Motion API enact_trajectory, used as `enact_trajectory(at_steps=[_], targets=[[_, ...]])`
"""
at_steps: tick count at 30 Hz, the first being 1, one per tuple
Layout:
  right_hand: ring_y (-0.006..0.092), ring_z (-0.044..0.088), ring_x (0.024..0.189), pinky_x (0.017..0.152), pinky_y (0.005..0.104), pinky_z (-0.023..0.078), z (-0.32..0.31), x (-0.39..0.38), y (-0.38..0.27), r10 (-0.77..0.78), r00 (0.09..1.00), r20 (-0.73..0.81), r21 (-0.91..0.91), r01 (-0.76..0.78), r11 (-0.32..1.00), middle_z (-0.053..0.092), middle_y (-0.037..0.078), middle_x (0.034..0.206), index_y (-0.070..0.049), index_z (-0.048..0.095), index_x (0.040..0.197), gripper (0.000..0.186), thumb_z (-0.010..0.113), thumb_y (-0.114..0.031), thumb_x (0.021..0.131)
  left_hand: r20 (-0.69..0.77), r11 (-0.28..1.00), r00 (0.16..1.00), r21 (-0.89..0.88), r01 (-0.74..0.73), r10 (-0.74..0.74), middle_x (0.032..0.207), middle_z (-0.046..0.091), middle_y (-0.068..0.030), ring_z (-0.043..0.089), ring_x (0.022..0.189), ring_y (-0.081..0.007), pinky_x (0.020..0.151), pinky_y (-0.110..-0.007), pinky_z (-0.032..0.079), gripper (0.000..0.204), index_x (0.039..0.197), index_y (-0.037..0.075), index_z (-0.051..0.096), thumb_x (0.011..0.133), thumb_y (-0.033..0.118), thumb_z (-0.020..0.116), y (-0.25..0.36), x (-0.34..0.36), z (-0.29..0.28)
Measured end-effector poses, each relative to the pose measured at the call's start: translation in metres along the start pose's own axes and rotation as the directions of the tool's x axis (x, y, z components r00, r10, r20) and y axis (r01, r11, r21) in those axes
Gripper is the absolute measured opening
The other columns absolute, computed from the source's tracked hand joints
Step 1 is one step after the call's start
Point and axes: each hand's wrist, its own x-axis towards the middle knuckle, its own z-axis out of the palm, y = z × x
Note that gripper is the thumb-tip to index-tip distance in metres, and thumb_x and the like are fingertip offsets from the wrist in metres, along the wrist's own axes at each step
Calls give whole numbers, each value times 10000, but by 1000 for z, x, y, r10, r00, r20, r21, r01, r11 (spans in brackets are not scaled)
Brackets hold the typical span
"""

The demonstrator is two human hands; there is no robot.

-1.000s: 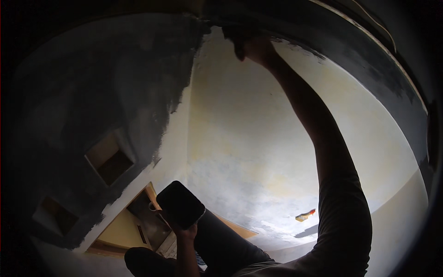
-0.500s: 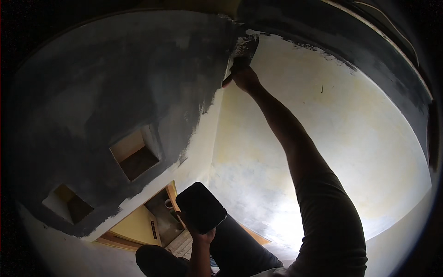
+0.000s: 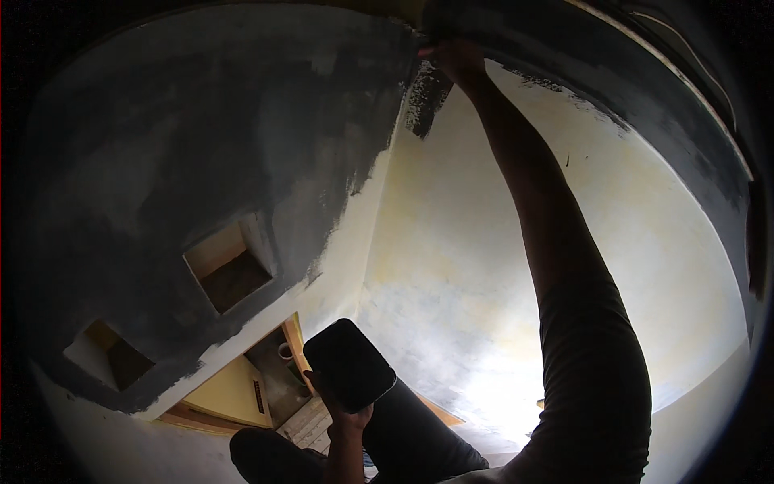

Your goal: The person is painting the corner and upper edge of a wall and ceiling using a brush and a container of dark paint, dipping the brush into the container repeatedly to apply the paint.

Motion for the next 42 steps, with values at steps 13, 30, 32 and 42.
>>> enact_trajectory(at_steps=[13,30,32,42], targets=[[398,661,1092,962,447,531,75,-46,-39,-98,977,190,202,59,978,665,201,1227,-172,678,1292,403,612,-65,909,92,965,981,-185,185,-171,1352,646,-66,679,1163,-269,935,-466,609,706,1416,175,553,984,719,427,1,-4,24],[386,616,1233,1018,473,516,84,-63,-67,-200,971,132,235,165,958,591,219,1401,-338,752,1196,365,561,-115,979,38,951,989,-271,151,-146,1384,633,-123,679,1159,-346,903,-535,605,775,1445,147,543,939,734,505,5,0,11],[382,625,1209,1019,465,512,71,-41,-77,-108,964,242,230,51,972,641,212,1304,-212,742,1188,309,590,-97,944,14,946,991,-296,131,-132,1373,646,-128,697,1132,-360,868,-542,627,790,1438,147,555,928,748,505,6,-1,10],[380,568,1310,1104,501,441,49,14,-26,23,1000,4,183,-23,983,551,241,1445,-161,649,1355,426,633,-263,942,3,936,979,-294,196,-204,1337,666,-120,698,1128,-346,906,-519,617,817,1426,146,566,892,765,551,10,-5,21]])
